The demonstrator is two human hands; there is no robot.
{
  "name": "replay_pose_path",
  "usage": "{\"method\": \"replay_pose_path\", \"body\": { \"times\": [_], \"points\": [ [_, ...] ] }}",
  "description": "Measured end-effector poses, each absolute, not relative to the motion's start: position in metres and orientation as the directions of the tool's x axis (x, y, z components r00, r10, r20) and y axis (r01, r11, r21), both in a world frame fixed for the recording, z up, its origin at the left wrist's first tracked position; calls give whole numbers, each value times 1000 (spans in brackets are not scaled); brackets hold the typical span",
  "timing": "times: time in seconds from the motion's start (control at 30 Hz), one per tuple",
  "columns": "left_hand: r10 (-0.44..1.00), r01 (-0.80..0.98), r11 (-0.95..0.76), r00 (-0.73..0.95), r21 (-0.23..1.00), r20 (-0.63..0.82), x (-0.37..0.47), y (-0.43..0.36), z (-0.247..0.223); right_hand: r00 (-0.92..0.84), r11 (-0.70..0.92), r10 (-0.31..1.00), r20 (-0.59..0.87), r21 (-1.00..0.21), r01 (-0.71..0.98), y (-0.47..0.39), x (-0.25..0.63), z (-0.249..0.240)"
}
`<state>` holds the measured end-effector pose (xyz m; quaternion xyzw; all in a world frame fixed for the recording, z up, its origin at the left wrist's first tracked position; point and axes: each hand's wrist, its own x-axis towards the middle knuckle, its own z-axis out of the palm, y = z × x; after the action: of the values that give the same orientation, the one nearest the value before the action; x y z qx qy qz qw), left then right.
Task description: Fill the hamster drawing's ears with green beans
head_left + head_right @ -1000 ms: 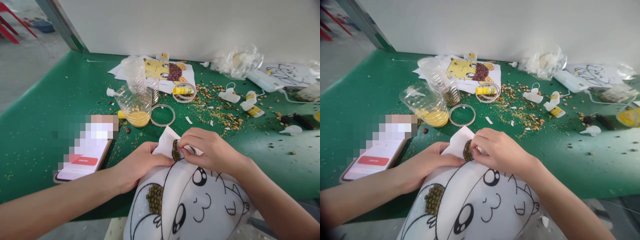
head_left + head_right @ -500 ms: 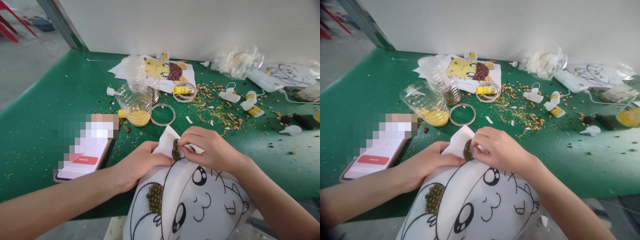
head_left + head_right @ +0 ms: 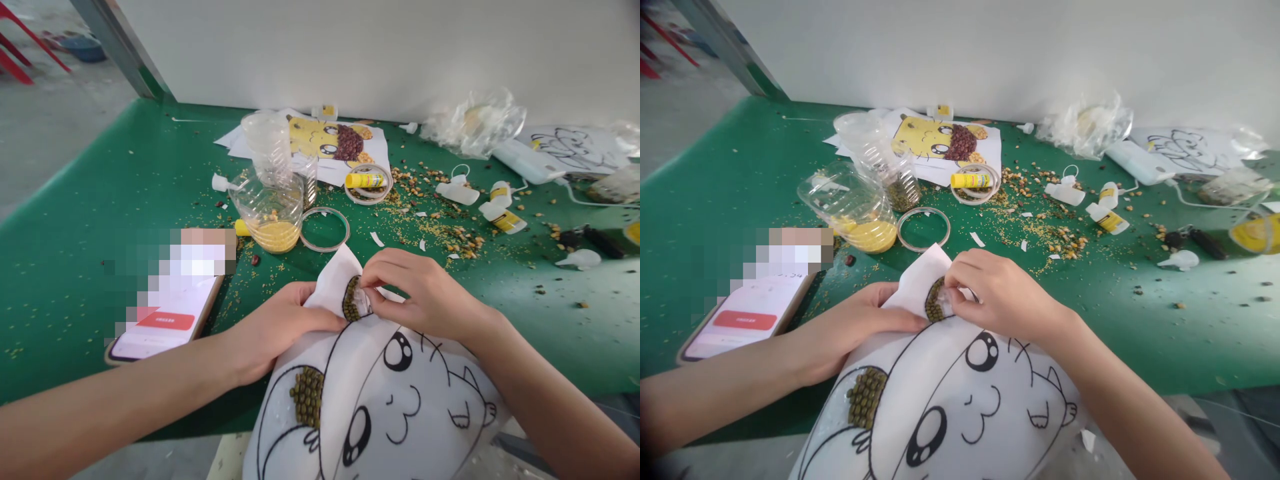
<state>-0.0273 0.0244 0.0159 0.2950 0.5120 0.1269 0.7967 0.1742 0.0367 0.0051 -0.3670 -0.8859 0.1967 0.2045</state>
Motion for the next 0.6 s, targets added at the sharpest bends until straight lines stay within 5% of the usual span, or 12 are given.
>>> {"method": "replay_pose_path", "body": {
  "times": [0.6],
  "points": [
    [510,119,781,446,613,-736,-27,25,15,-640,626,747,182,-518,583,37,172,5]
  ]
}}
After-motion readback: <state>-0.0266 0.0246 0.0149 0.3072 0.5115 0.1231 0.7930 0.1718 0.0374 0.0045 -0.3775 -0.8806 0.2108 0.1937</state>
